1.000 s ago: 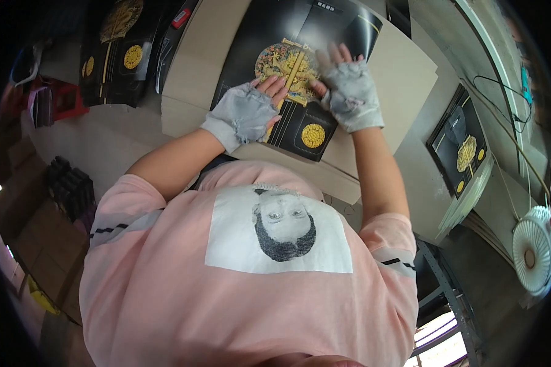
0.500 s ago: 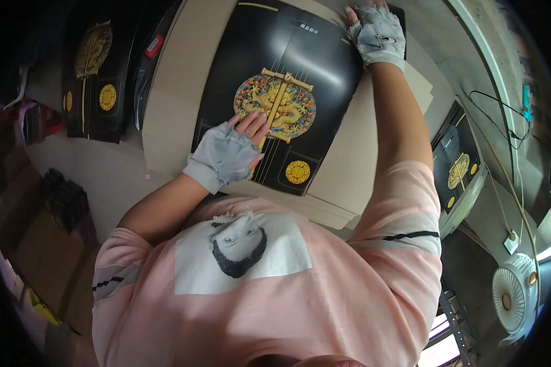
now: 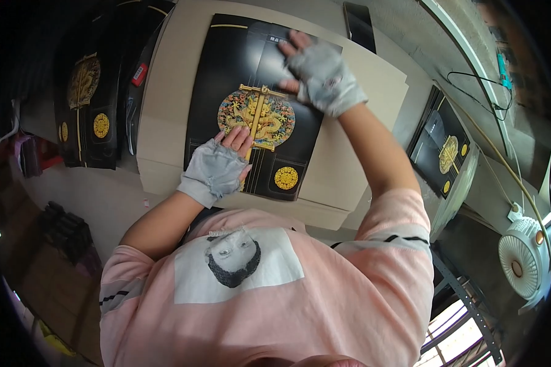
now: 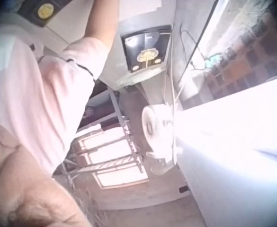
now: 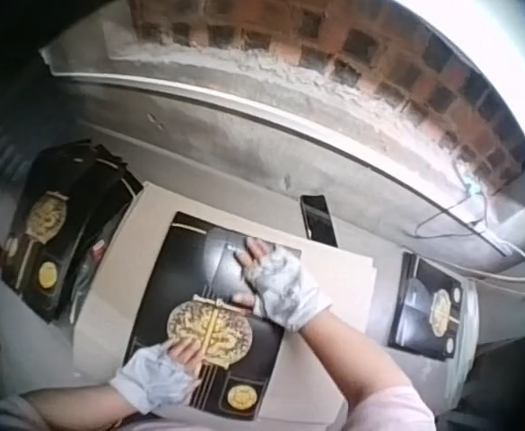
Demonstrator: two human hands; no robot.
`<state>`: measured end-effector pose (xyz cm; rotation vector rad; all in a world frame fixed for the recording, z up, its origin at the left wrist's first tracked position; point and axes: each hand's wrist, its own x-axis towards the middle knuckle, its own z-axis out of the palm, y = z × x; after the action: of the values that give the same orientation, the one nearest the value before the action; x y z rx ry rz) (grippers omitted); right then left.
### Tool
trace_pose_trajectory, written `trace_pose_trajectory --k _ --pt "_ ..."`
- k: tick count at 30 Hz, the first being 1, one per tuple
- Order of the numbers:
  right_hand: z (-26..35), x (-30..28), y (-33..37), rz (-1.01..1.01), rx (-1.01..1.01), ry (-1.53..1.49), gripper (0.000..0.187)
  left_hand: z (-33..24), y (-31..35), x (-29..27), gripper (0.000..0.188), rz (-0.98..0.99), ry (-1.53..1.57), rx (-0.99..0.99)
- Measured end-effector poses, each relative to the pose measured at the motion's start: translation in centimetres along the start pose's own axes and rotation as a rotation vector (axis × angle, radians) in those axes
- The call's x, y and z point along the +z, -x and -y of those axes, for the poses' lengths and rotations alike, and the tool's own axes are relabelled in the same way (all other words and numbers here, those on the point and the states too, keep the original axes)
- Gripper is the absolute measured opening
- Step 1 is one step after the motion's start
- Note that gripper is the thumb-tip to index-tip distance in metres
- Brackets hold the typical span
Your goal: The recorder is folding and stacking printed paper packaging boxes at a workspace.
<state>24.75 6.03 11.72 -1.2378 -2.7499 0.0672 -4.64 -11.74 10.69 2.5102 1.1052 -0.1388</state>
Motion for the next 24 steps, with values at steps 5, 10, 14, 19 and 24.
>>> trace_pose_trajectory --k 5,10,14,19,24 --pt "-3.9 -2.8 -4.8 0.064 0.399 0.007 0.076 -0.1 -0.6 -0.5 0.069 -0.008 -0.028 0.027" --pt "-1.3 -3.1 -1.9 -0.091 0.286 -0.013 0.085 -0.1 -1.0 0.1 0.07 -0.013 -0.063 0.019" --pt "6.3 -0.2 4.7 -0.084 0.131 0.038 0.079 0.1 -0.7 0.4 0.072 -0.069 -0.104 0.024" --pt "19.0 -1.1 13.1 0.213 0.145 -0.115 0.091 0.3 -0.7 0.7 0.067 -0.119 -0.147 0.049" --pt "26.9 2.3 20.6 0.31 0.151 -0.309 0.088 0.2 -0.8 0.6 0.072 -0.136 -0.187 0.058"
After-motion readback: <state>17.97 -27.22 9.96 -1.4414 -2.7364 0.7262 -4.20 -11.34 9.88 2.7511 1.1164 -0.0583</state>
